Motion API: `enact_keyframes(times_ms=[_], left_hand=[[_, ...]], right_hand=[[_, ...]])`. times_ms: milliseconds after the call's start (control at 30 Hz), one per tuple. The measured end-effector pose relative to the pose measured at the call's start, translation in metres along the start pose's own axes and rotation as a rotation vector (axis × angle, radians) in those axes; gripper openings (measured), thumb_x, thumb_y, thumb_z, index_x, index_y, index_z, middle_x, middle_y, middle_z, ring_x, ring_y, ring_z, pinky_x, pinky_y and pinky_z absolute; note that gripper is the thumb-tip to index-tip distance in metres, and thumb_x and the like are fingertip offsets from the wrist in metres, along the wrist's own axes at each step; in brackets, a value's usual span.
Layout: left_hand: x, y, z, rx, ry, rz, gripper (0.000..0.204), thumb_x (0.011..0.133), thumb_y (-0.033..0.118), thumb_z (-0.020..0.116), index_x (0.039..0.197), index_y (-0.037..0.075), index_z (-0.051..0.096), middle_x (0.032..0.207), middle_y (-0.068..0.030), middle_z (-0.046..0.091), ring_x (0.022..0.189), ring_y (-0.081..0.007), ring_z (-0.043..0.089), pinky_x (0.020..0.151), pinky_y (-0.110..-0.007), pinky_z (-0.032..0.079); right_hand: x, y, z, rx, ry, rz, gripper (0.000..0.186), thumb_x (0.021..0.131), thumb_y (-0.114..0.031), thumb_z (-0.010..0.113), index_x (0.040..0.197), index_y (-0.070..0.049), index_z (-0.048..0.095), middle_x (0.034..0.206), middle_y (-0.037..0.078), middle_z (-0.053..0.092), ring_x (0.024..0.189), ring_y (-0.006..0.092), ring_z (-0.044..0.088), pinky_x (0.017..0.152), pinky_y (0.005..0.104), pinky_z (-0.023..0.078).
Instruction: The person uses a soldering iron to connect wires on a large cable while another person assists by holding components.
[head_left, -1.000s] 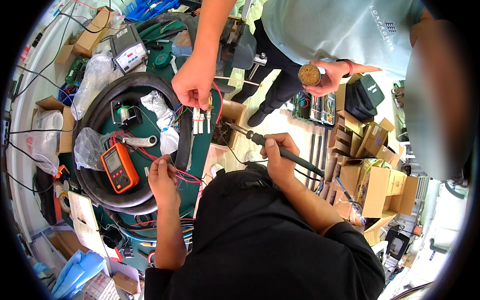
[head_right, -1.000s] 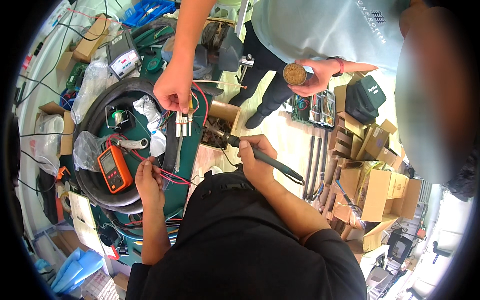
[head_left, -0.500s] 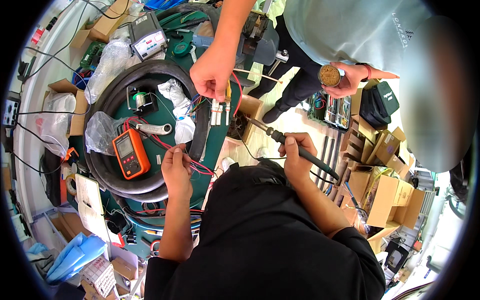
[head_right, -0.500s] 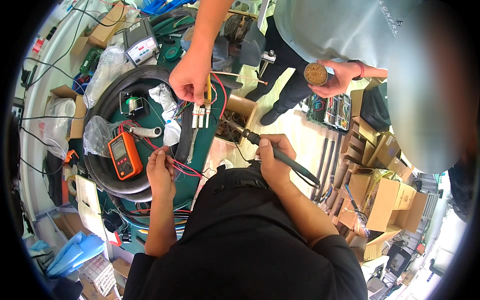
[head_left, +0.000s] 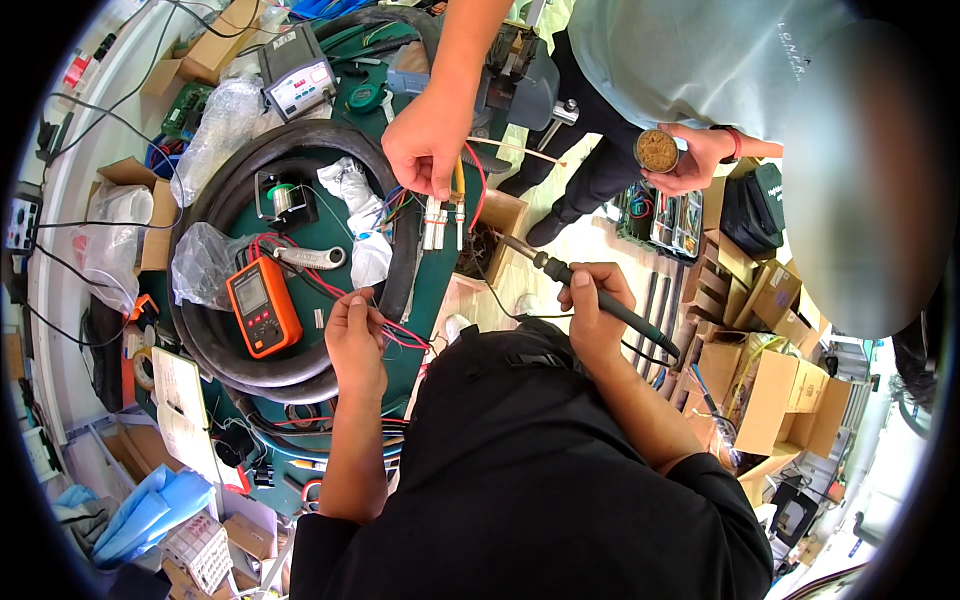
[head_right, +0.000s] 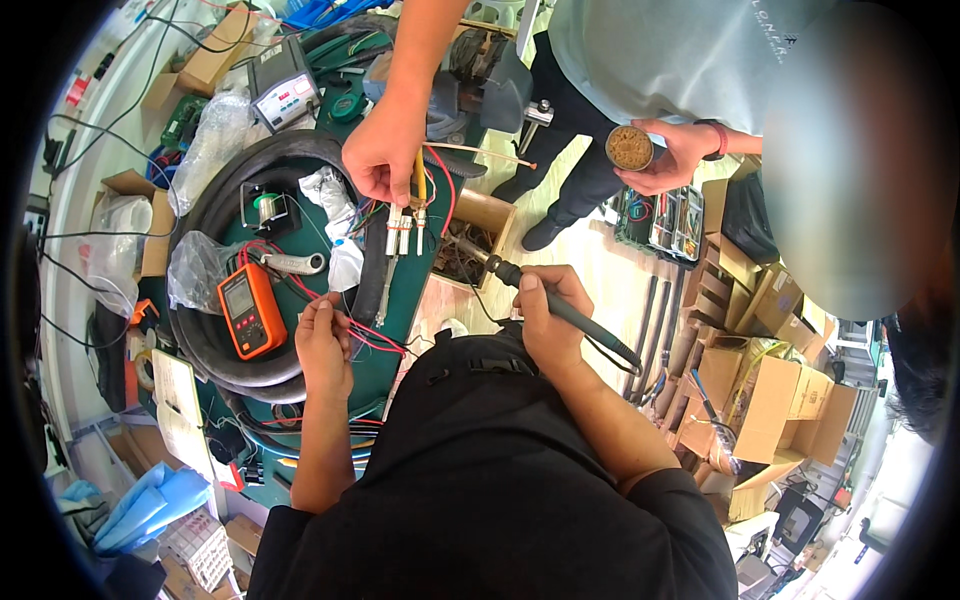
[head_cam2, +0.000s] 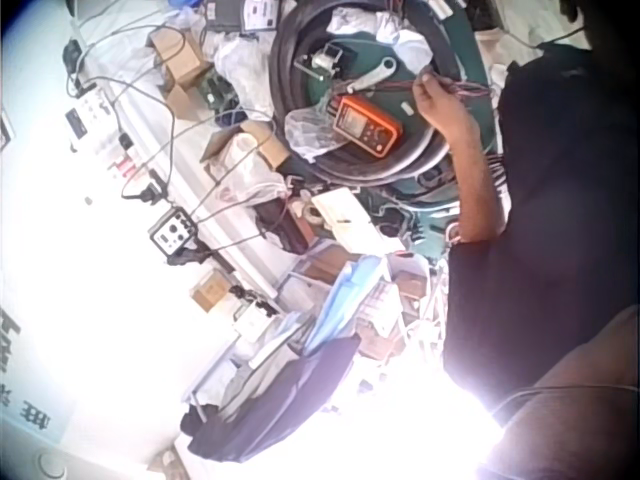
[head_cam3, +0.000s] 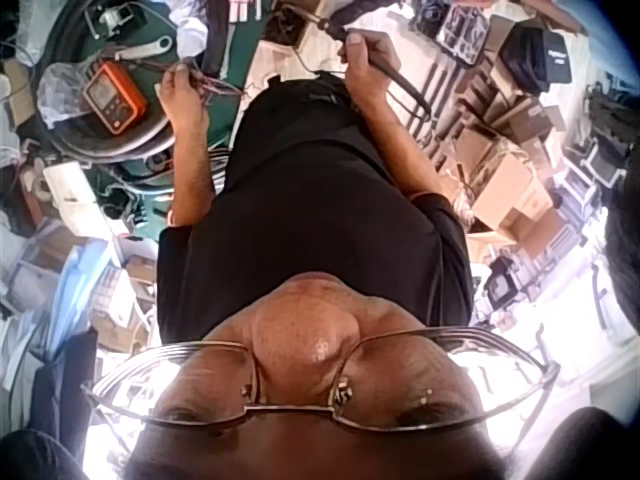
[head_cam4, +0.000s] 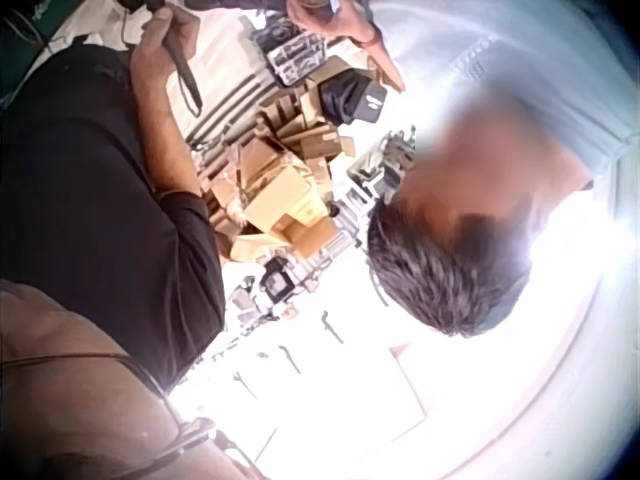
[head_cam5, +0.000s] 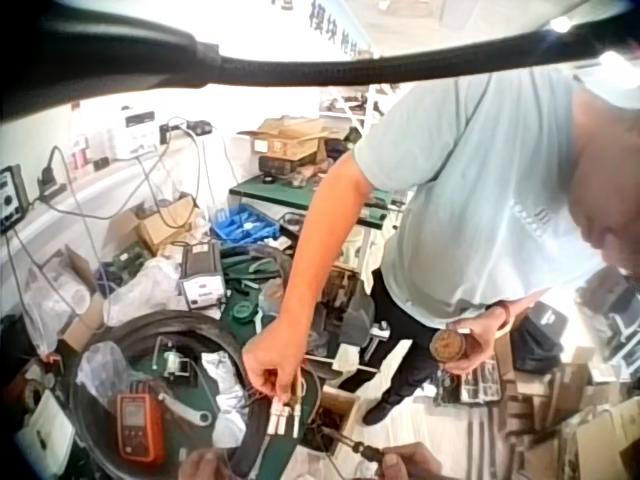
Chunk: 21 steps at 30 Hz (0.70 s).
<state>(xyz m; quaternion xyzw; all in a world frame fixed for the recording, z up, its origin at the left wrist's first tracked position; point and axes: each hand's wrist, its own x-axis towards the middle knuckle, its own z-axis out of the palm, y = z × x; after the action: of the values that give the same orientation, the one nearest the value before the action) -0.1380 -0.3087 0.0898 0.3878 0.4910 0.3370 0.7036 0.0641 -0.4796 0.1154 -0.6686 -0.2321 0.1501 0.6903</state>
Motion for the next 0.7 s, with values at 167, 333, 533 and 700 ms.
enact_keyframes(times_ms=[167, 333, 533, 700], left_hand=[[-0.0006, 0.0017, 0.0015, 0.003, -0.001, -0.003, 0.019, 0.096, 0.016, 0.046, 0.101, 0.001, 0.056, 0.065, -0.0013, 0.053, 0.040, -0.0036, 0.036, 0.034, -0.019, 0.025], [-0.0021, 0.0046, 0.0033, 0.024, -0.003, -0.009, 0.019, 0.096, 0.017, 0.047, 0.099, 0.001, 0.057, 0.065, -0.0004, 0.052, 0.044, -0.0032, 0.037, 0.038, -0.019, 0.026], [0.0002, 0.0044, 0.0007, 0.012, 0.002, -0.014, 0.019, 0.096, 0.017, 0.047, 0.100, 0.001, 0.057, 0.064, -0.0007, 0.053, 0.041, -0.0035, 0.036, 0.035, -0.019, 0.025], [0.0009, 0.0034, 0.0016, 0.025, 0.002, -0.012, 0.019, 0.096, 0.017, 0.047, 0.100, 0.001, 0.057, 0.064, -0.0007, 0.052, 0.042, -0.0034, 0.036, 0.035, -0.019, 0.025]], right_hand=[[0.0002, 0.0010, -0.0007, 0.000, -0.013, 0.004, 0.018, 0.093, -0.016, 0.056, 0.093, 0.002, 0.055, 0.067, 0.006, 0.058, 0.056, 0.0085, 0.052, 0.053, 0.0216, 0.043], [-0.0002, 0.0038, 0.0001, 0.002, -0.009, 0.001, 0.017, 0.093, -0.015, 0.056, 0.094, 0.002, 0.055, 0.068, 0.006, 0.059, 0.056, 0.0084, 0.052, 0.053, 0.0216, 0.043], [0.0003, 0.0017, 0.0030, 0.004, 0.000, 0.025, 0.016, 0.093, -0.015, 0.056, 0.095, 0.002, 0.055, 0.068, 0.006, 0.059, 0.056, 0.0083, 0.053, 0.053, 0.0216, 0.043], [-0.0001, 0.0026, 0.0019, 0.006, 0.009, 0.028, 0.016, 0.093, -0.014, 0.055, 0.095, 0.002, 0.055, 0.067, 0.006, 0.059, 0.057, 0.0083, 0.053, 0.053, 0.0215, 0.043]])
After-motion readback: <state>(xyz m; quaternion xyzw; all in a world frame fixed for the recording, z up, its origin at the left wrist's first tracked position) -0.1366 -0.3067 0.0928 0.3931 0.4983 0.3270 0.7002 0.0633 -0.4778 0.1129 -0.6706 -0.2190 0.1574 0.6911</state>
